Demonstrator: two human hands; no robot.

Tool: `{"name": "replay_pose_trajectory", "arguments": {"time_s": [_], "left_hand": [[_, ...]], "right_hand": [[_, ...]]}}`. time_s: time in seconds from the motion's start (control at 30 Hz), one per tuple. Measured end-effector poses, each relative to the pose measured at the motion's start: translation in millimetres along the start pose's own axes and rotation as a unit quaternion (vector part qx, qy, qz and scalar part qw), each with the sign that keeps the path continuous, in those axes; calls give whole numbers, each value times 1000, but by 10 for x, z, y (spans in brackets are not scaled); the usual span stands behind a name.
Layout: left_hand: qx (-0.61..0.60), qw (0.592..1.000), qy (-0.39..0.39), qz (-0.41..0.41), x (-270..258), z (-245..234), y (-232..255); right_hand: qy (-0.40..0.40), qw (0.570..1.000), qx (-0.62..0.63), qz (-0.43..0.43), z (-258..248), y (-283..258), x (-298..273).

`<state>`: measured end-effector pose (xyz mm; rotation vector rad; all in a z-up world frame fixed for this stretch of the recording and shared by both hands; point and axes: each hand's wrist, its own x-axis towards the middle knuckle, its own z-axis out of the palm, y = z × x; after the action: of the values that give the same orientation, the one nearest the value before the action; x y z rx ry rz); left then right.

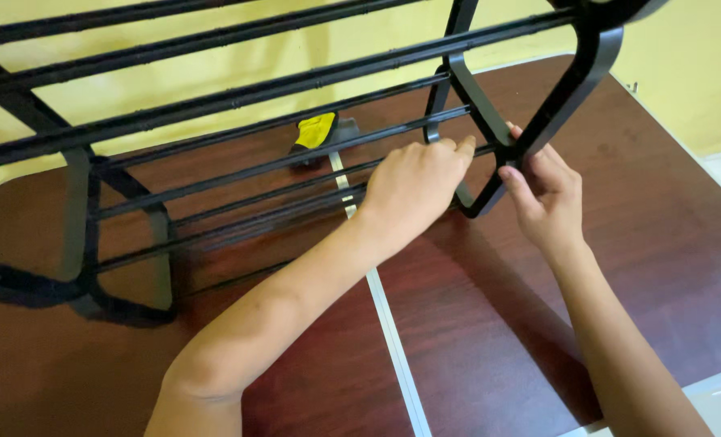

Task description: The person assembles a black metal shoe rack on a wooden table. They insert horizontal bars into the side frames and secure them by hand, then lift and reposition the rack to continue assembly.

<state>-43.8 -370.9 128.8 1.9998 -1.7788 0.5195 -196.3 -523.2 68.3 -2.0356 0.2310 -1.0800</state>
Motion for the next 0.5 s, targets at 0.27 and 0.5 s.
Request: {"name": "replay_pose_trajectory", "arguments": {"time_s": [0.27,0.5], "left_hand": [[-6,1000,-7,0,38,-2,-18],[-10,999,35,0,-9,-149,81]], "right_hand": [[1,998,-58,-19,26,-17,-5],[9,993,120,-9,203,153,-106]]}}
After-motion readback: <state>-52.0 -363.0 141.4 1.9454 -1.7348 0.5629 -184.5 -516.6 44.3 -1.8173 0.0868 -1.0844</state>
